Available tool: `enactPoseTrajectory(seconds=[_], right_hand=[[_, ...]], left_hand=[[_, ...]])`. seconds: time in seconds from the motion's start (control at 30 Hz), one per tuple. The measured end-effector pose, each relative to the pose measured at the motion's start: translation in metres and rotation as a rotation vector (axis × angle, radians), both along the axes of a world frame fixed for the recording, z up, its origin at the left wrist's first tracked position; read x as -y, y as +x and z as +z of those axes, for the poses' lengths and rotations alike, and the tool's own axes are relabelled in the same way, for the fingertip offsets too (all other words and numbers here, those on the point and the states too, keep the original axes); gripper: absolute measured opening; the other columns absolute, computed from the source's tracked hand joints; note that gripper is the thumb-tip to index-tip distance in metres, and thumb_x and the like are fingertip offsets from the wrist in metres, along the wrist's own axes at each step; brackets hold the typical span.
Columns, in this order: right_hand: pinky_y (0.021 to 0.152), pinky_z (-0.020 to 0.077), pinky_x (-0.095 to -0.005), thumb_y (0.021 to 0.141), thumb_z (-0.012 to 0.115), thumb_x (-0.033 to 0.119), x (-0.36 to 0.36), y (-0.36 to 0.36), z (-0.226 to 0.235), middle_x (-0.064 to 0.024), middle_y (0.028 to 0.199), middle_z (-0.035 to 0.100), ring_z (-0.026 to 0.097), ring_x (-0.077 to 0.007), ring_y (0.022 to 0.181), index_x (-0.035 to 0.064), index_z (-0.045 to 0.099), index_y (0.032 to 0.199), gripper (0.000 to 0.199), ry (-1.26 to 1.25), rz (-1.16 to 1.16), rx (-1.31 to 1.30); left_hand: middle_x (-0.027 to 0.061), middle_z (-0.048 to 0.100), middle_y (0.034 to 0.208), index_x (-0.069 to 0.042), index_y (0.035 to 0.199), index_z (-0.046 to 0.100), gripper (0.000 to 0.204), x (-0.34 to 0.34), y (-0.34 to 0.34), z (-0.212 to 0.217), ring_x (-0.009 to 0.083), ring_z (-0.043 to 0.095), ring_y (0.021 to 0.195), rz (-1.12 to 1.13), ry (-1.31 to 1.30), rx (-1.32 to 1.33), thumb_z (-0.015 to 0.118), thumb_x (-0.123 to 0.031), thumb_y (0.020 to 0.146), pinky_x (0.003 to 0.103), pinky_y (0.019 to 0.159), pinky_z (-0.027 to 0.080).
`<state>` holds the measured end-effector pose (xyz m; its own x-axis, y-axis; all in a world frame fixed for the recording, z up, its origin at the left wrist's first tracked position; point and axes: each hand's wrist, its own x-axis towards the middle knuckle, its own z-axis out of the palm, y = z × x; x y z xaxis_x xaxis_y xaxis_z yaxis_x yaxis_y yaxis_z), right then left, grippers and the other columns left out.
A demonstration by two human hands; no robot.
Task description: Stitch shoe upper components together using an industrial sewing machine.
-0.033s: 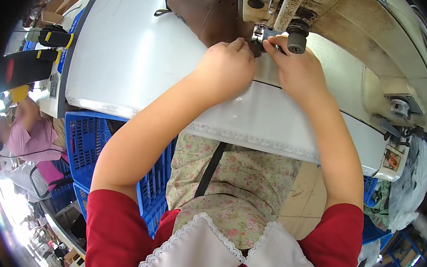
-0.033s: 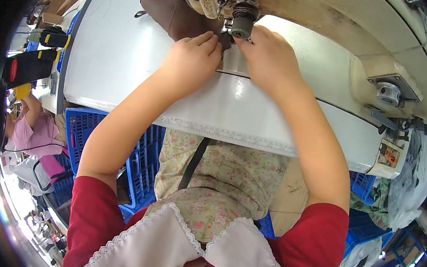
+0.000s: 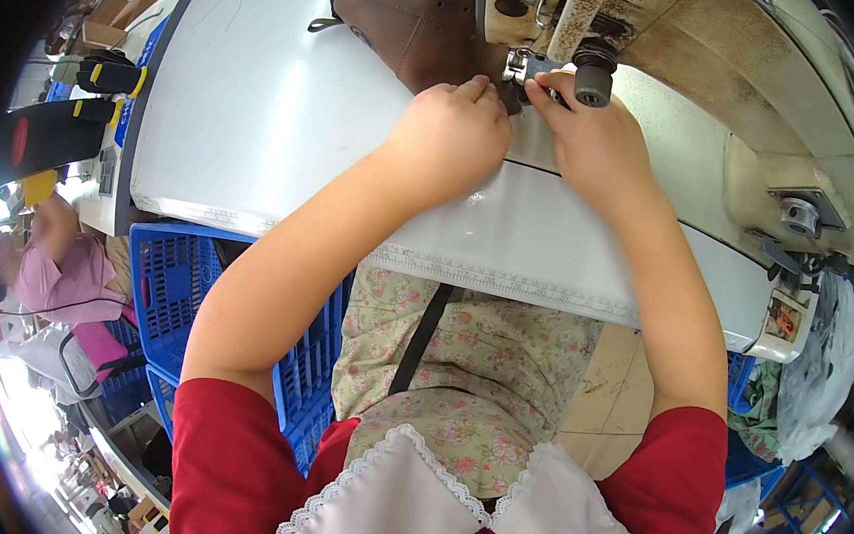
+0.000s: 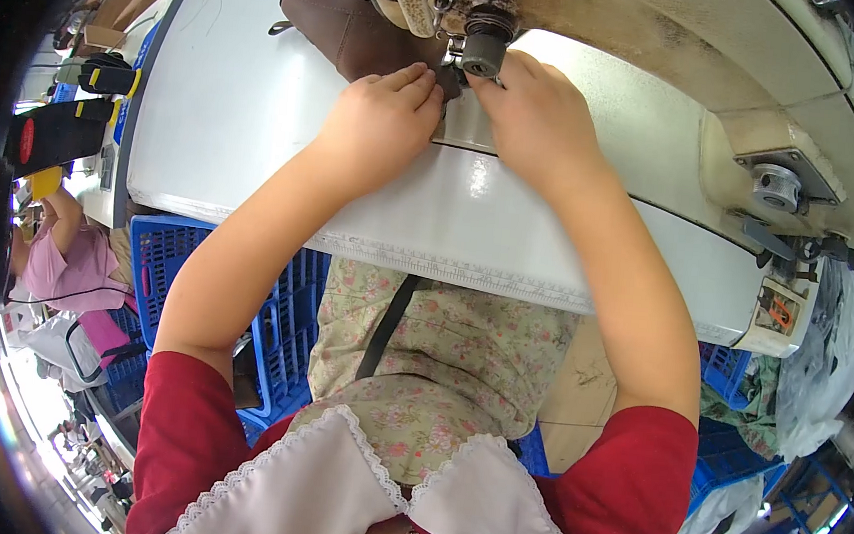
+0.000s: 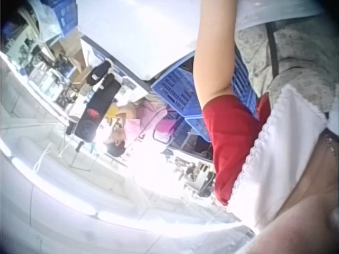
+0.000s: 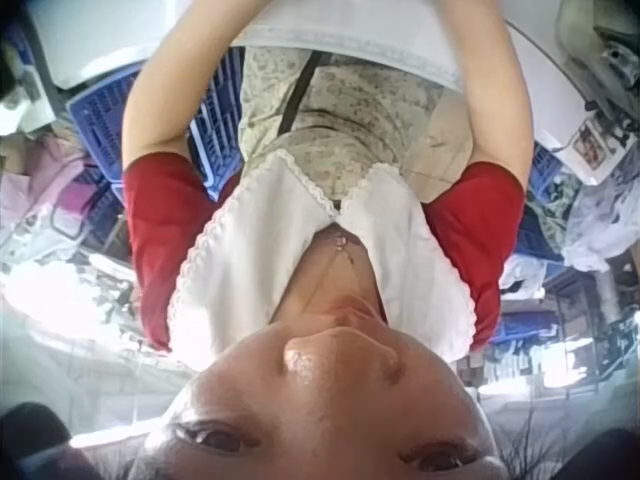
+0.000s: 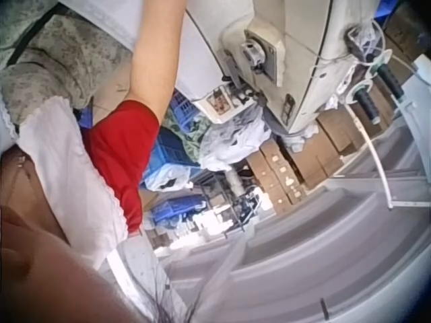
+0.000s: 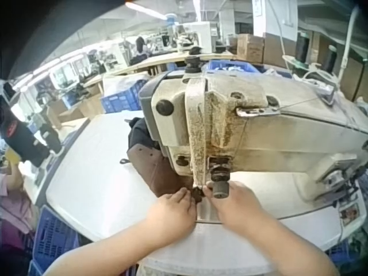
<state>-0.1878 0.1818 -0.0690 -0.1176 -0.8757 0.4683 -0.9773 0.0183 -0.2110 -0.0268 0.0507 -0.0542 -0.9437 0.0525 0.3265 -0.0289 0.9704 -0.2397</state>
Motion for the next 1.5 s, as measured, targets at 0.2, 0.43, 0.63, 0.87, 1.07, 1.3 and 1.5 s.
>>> enactPoseTrajectory(seconds=[0.2,0.43,0.63,0.87,1.07,1.3,1.5], right_hand=[[0.079,0.0517,-0.04,0.08,0.061,0.004,-0.001,0.002,0.003,-0.0102,0.096,0.063,0.062,-0.0284,0.092,0.0078,0.071,0.106,0.028,0.008,-0.009,-0.078],[0.078,0.0516,-0.0397,0.08,0.062,0.005,0.001,-0.002,0.001,-0.0101,0.091,0.063,0.062,-0.029,0.089,0.0064,0.072,0.102,0.024,-0.023,0.012,-0.055],[0.081,0.0541,-0.0395,0.08,0.06,0.0,-0.001,-0.001,0.005,-0.0061,0.108,0.066,0.065,-0.0288,0.097,0.0036,0.07,0.107,0.029,0.015,0.004,-0.025],[0.078,0.0526,-0.0414,0.078,0.062,0.006,0.0,0.001,0.001,-0.0112,0.091,0.063,0.064,-0.0301,0.088,0.0049,0.07,0.09,0.014,-0.046,-0.006,-0.039],[0.081,0.0544,-0.039,0.079,0.061,-0.001,0.001,0.001,0.004,-0.0055,0.109,0.067,0.066,-0.0286,0.095,0.0018,0.07,0.106,0.029,0.058,-0.04,-0.056],[0.087,0.0548,-0.0387,0.078,0.061,-0.002,0.001,-0.001,0.005,-0.007,0.118,0.068,0.066,-0.0283,0.104,0.0032,0.071,0.107,0.031,0.048,0.006,-0.021],[0.09,0.0547,-0.0383,0.078,0.061,0.0,-0.002,-0.008,0.003,-0.0055,0.118,0.07,0.066,-0.0271,0.106,0.0081,0.072,0.109,0.034,0.058,-0.014,0.057]], left_hand=[[0.0116,0.071,0.113,0.0,0.103,0.069,0.035,0.006,0.002,-0.007,0.0249,0.065,0.113,-0.016,0.072,-0.025,0.069,-0.011,0.07,0.039,0.083,0.056],[0.0116,0.07,0.116,0.0,0.107,0.07,0.041,0.013,0.003,-0.005,0.0258,0.064,0.114,-0.059,0.257,-0.067,0.069,-0.009,0.067,0.039,0.088,0.055],[0.0122,0.07,0.116,-0.001,0.106,0.071,0.041,0.018,0.002,-0.004,0.0256,0.064,0.115,-0.094,0.32,-0.078,0.069,-0.008,0.066,0.038,0.09,0.055],[0.0113,0.071,0.115,-0.002,0.104,0.072,0.039,0.016,0.002,-0.009,0.0253,0.065,0.114,-0.091,0.355,-0.094,0.068,-0.007,0.066,0.038,0.09,0.056],[0.011,0.071,0.116,-0.002,0.106,0.072,0.04,0.018,0.003,-0.009,0.0251,0.065,0.114,-0.089,0.381,-0.117,0.068,-0.007,0.066,0.038,0.089,0.056],[0.0077,0.071,0.11,-0.003,0.1,0.071,0.031,0.016,0.003,-0.011,0.0229,0.065,0.111,-0.1,0.353,-0.167,0.069,-0.012,0.07,0.037,0.086,0.055],[0.0078,0.071,0.111,-0.004,0.1,0.072,0.032,0.018,0.001,-0.01,0.0229,0.065,0.112,-0.123,0.372,-0.152,0.069,-0.013,0.069,0.037,0.086,0.055]])
